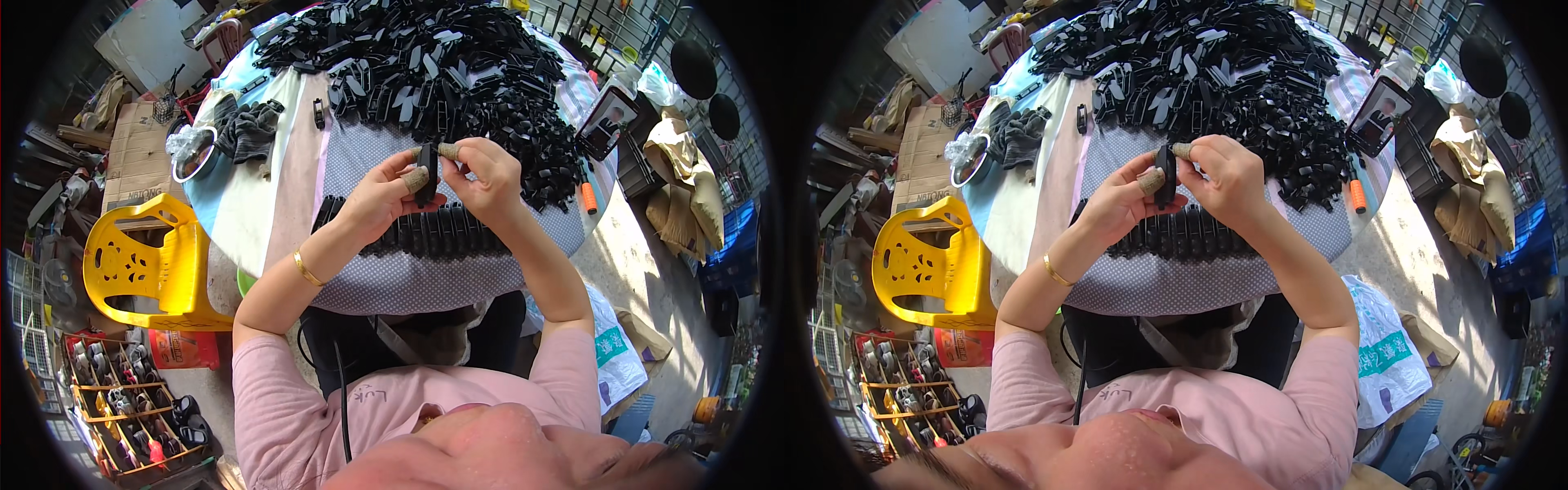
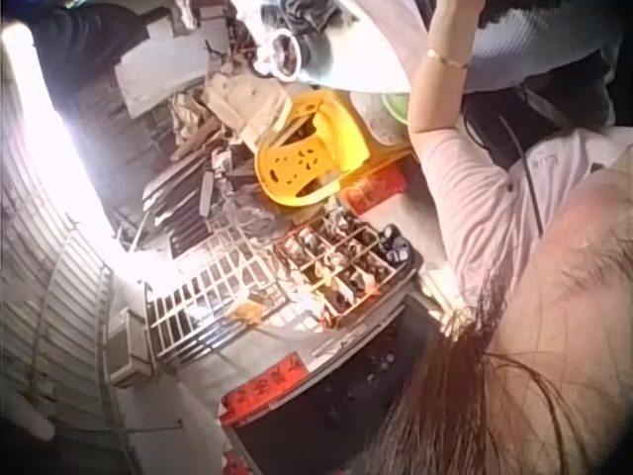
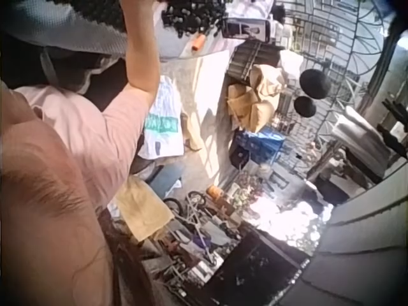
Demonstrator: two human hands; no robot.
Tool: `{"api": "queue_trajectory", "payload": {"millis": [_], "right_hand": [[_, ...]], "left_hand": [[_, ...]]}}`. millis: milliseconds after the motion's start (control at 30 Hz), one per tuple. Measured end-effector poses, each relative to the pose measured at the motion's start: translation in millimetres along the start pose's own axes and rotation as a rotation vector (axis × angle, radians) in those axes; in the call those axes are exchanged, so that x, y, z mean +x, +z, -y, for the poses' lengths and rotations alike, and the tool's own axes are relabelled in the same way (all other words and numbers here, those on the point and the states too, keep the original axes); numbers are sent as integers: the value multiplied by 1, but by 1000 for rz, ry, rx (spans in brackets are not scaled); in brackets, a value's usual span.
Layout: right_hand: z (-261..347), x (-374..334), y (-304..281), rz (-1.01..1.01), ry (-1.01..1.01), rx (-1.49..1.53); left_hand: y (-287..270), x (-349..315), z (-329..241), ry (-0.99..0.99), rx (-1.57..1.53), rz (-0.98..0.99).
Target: Assembling small black plastic hardware components by hand at a table and lining them up.
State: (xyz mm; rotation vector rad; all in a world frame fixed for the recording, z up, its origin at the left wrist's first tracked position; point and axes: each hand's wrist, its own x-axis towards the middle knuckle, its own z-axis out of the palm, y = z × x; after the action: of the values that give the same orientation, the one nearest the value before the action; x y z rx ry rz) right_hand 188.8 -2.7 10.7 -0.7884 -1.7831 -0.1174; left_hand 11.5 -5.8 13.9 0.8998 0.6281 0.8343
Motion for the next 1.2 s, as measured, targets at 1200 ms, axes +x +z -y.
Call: {"api": "queue_trajectory", "payload": {"millis": [1200], "right_hand": [[159, -5, -65, 171, 220, 2183]], "left_hand": [[-129, -73, -44, -31, 1050, -357]]}}
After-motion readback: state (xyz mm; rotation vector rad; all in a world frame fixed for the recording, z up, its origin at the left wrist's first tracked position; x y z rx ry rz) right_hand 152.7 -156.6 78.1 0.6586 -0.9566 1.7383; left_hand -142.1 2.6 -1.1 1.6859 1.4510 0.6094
